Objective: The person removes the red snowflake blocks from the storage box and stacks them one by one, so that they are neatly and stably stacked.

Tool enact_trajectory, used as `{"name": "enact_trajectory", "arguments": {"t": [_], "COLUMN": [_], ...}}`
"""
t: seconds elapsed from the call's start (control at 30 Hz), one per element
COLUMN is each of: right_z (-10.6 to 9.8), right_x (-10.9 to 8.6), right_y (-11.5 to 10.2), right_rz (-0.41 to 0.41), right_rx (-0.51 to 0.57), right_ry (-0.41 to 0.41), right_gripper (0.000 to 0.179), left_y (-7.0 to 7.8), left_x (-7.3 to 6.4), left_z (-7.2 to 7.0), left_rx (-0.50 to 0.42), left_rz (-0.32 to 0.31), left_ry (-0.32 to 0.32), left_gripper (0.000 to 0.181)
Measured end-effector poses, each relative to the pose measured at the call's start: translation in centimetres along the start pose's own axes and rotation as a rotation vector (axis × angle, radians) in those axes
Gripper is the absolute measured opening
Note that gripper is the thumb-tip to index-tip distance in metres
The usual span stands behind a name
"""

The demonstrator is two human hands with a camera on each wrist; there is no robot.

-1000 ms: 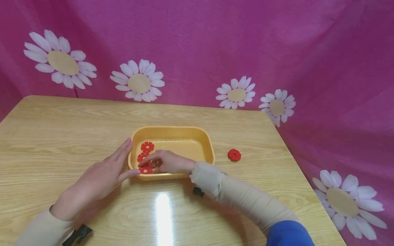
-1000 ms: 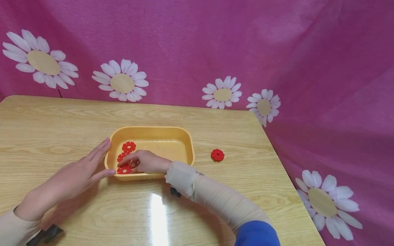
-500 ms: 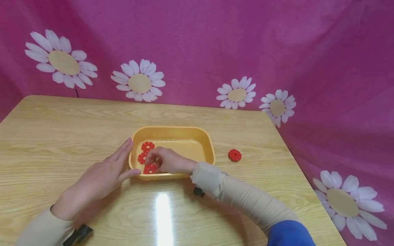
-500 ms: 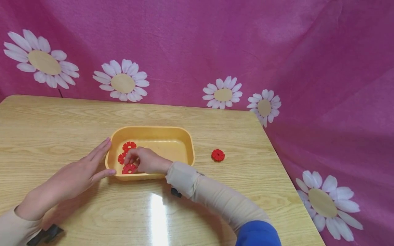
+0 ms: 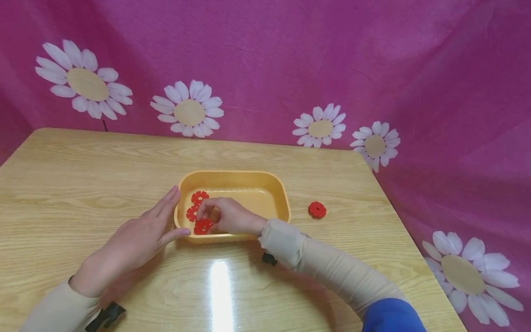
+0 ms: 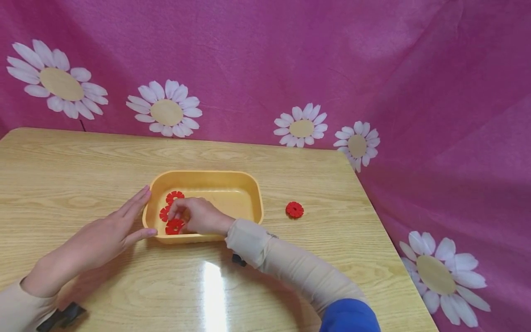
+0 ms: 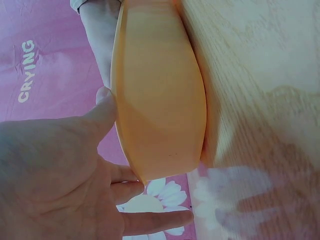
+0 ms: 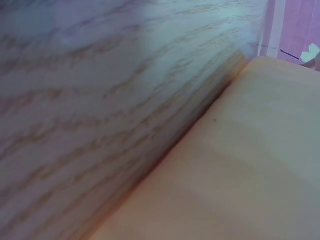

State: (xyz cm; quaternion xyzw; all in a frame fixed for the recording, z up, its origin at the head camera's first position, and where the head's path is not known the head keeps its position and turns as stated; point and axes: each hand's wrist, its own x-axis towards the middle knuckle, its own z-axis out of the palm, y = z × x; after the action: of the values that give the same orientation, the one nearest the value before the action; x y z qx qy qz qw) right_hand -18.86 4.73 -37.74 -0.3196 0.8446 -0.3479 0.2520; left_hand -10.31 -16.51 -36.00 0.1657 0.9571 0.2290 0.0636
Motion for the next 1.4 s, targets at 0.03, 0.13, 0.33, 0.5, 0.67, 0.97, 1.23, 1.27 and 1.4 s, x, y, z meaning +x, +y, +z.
{"name": "enact_trajectory", "arguments": {"t": [0.03,0.13,0.33,0.5,0.67,0.97,1.23,1.27,1.4], "right_z": [-0.1,-0.8,-4.1,-7.6,-10.5,-13.3,-14.1,-14.1,-14.1], "right_x": [-0.1,-0.7,-2.2,-4.3,-6.9,-11.9,-15.7,-16.0,-16.8], "right_y": [0.0,0.1,0.9,1.9,3.6,9.1,12.9,13.1,13.9], "right_rz": [-0.005,-0.015,-0.029,-0.01,0.051,0.266,0.383,0.384,0.401], "right_rx": [0.009,0.04,0.152,0.28,0.304,0.222,0.177,0.185,0.196], "right_ry": [0.004,0.025,0.136,0.246,0.365,0.464,0.415,0.409,0.389], "right_gripper": [0.028,0.03,0.034,0.036,0.037,0.039,0.04,0.041,0.044], "left_y": [0.0,0.1,0.0,0.0,0.1,0.1,0.4,0.4,0.3], "left_x": [0.0,0.1,0.0,0.0,0.0,0.0,0.0,0.0,0.0], "left_z": [0.0,0.1,0.1,0.1,0.0,0.1,0.1,0.1,0.0], "left_rx": [0.0,-0.006,-0.011,-0.011,-0.011,-0.014,-0.01,-0.01,-0.001], "left_rz": [-0.001,-0.003,-0.005,-0.007,-0.013,-0.013,-0.007,-0.008,-0.009], "left_ry": [0.0,-0.003,-0.01,-0.006,-0.002,-0.008,-0.003,-0.003,0.001], "left_gripper": [0.095,0.096,0.096,0.096,0.096,0.096,0.096,0.096,0.095]}}
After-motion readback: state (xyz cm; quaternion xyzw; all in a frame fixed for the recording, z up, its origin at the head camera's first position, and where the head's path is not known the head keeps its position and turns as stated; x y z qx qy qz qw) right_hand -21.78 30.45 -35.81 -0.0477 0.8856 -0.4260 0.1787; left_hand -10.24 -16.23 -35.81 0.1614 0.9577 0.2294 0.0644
